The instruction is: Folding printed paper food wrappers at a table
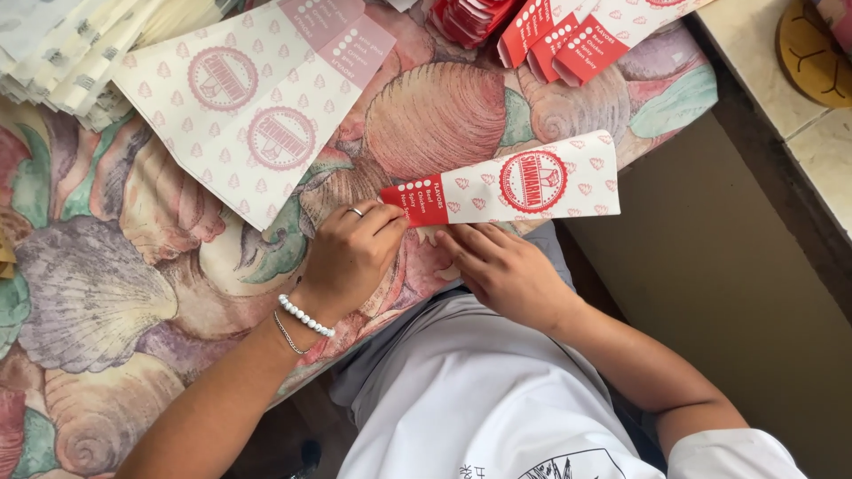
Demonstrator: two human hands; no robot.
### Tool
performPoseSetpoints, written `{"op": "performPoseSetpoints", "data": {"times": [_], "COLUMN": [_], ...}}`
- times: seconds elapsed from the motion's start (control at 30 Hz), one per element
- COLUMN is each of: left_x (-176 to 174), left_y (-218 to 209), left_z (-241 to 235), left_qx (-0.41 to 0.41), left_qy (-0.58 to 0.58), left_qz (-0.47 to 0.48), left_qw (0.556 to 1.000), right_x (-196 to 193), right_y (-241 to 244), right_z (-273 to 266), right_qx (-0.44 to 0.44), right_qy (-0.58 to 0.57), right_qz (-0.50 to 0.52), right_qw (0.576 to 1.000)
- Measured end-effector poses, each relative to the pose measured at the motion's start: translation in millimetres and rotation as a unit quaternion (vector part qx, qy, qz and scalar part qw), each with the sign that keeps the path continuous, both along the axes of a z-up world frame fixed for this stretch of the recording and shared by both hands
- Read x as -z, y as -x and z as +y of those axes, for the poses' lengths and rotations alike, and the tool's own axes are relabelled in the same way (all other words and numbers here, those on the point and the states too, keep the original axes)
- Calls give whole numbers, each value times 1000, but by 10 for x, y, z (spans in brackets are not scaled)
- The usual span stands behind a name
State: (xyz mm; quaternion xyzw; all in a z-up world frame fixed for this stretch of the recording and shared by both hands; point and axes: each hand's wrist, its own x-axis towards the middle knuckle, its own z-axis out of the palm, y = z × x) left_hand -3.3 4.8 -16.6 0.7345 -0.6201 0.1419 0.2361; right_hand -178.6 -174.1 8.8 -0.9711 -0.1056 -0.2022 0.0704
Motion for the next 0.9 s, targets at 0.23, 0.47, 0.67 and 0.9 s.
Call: {"op": "performPoseSetpoints", "data": {"times": [0.23,0.47,0.67,0.9], "left_x": [-17,-11,-170,-24], "left_y": [-8,25,68,23], "left_z": [-20,-19,-42,-53], "left_qx": [10,-3,-9,9], "left_qy": [0,-13,1,6], "left_qz": [-3,19,-19,16], "left_qw": [1000,1000,1000,1000], "right_x": [-8,108,-40,-1], "right_y": [34,-341,-374,-357], "right_z": [-79,-150,-245,-229], "right_qx": [-10,-47,-64,-75], "right_qy": [-145,-36,-36,-18], "right_qz": [-95,-85,-59,-66], "right_qw": [985,995,996,995]}}
